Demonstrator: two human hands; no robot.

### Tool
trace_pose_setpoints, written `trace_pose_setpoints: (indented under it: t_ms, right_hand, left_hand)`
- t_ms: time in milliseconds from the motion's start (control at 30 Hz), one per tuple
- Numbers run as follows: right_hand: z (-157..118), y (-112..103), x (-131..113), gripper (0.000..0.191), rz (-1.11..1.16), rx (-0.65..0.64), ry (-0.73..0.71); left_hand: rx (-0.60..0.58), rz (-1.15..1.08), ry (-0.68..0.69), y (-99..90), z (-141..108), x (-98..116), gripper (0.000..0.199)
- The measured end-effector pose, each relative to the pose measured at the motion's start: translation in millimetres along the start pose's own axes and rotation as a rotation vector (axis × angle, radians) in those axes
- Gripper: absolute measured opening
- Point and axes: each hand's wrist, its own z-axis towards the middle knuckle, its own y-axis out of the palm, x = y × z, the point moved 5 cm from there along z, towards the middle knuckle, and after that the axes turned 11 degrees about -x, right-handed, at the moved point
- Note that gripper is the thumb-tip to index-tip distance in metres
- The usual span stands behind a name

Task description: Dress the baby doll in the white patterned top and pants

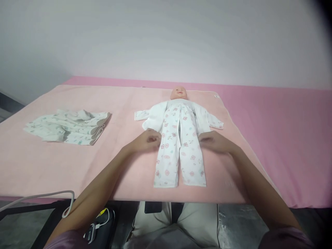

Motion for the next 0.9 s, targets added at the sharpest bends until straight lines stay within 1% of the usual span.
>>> trace_pose_setpoints:
  t_ms: [33, 100, 133, 167, 200, 233, 267, 333, 367, 400, 433, 467, 500, 567, 600, 633, 667, 700, 733, 767, 800, 833, 867, 900]
  right_hand:
    - [-9, -12, 4, 0.037, -0.009, 0.122, 0.065]
    - [-29, -32, 17, 0.044, -0.11, 0.46, 0.253]
    - [-37, -37, 24, 0.045, -0.185, 0.594, 0.356]
    - [-41, -37, 30, 0.045, -0.262, 0.669, 0.452]
    - [-41, -34, 36, 0.045, -0.329, 0.686, 0.53]
    - [-38, -29, 42, 0.045, -0.376, 0.653, 0.577]
    - [-32, -25, 46, 0.045, -0.397, 0.588, 0.591]
    - [-21, -20, 51, 0.046, -0.372, 0.446, 0.552]
    - [-18, -22, 51, 0.047, -0.329, 0.397, 0.515]
    - [-16, -28, 50, 0.047, -0.267, 0.375, 0.476]
    - [-16, -38, 46, 0.046, -0.189, 0.394, 0.437]
    - [-17, -50, 42, 0.043, -0.103, 0.452, 0.395]
    - [-18, -63, 35, 0.038, -0.02, 0.541, 0.348]
    - [-13, -83, 12, 0.029, 0.088, 0.729, 0.219]
    - [-6, -88, -4, 0.025, 0.089, 0.798, 0.135]
    - [5, -86, -23, 0.022, 0.047, 0.816, 0.038]
    - [18, -80, -44, 0.021, -0.031, 0.797, -0.062]
    - [31, -68, -64, 0.023, -0.14, 0.733, -0.145]
    - [45, -51, -82, 0.025, -0.28, 0.615, -0.21]
    - [54, -32, -95, 0.024, -0.422, 0.5, -0.254]
    - [58, -14, -101, 0.021, -0.535, 0.405, -0.275]
    - [56, -1, -102, 0.016, -0.596, 0.351, -0.282]
    - [49, 8, -97, 0.011, -0.601, 0.333, -0.279]
    - [39, 13, -87, 0.01, -0.56, 0.343, -0.27]
  left_hand:
    - [0.085, -0.01, -0.075, -7.7, -4, -3, 0.039]
    - [0.302, 0.044, -0.259, -22.3, -12, -11, 0.042]
    - [0.414, 0.113, -0.368, -28.3, -16, -16, 0.043]
    - [0.488, 0.195, -0.472, -32.3, -17, -21, 0.044]
    - [0.515, 0.268, -0.557, -34.3, -15, -26, 0.044]
    - [0.499, 0.318, -0.617, -35.1, -10, -31, 0.042]
    - [0.461, 0.345, -0.658, -35.7, -5, -37, 0.038]
    - [0.376, 0.333, -0.698, -39.4, 6, -47, 0.032]
    - [0.348, 0.281, -0.705, -42.6, 9, -51, 0.032]
    - [0.347, 0.201, -0.701, -46.9, 11, -53, 0.033]
    - [0.381, 0.103, -0.677, -52.1, 11, -52, 0.033]
    - [0.448, 0.004, -0.626, -57.6, 12, -47, 0.031]
    - [0.534, -0.078, -0.546, -62.7, 13, -39, 0.028]
    - [0.686, -0.132, -0.318, -67.4, 21, -10, 0.022]
    - [0.712, -0.105, -0.191, -65.0, 29, 10, 0.018]
    - [0.686, -0.061, -0.071, -58.7, 39, 30, 0.016]
    - [0.604, -0.014, 0.03, -48.7, 51, 48, 0.015]
    - [0.464, 0.03, 0.107, -35.4, 62, 64, 0.016]
    - [0.309, 0.075, 0.152, -21.2, 71, 75, 0.017]
    - [0.19, 0.113, 0.179, -9.2, 74, 81, 0.018]
    - [0.107, 0.142, 0.195, -0.4, 71, 82, 0.019]
    - [0.076, 0.162, 0.202, 4.1, 63, 79, 0.022]
    - [0.091, 0.17, 0.213, 4.9, 51, 73, 0.027]
    - [0.128, 0.172, 0.219, 3.6, 37, 64, 0.036]
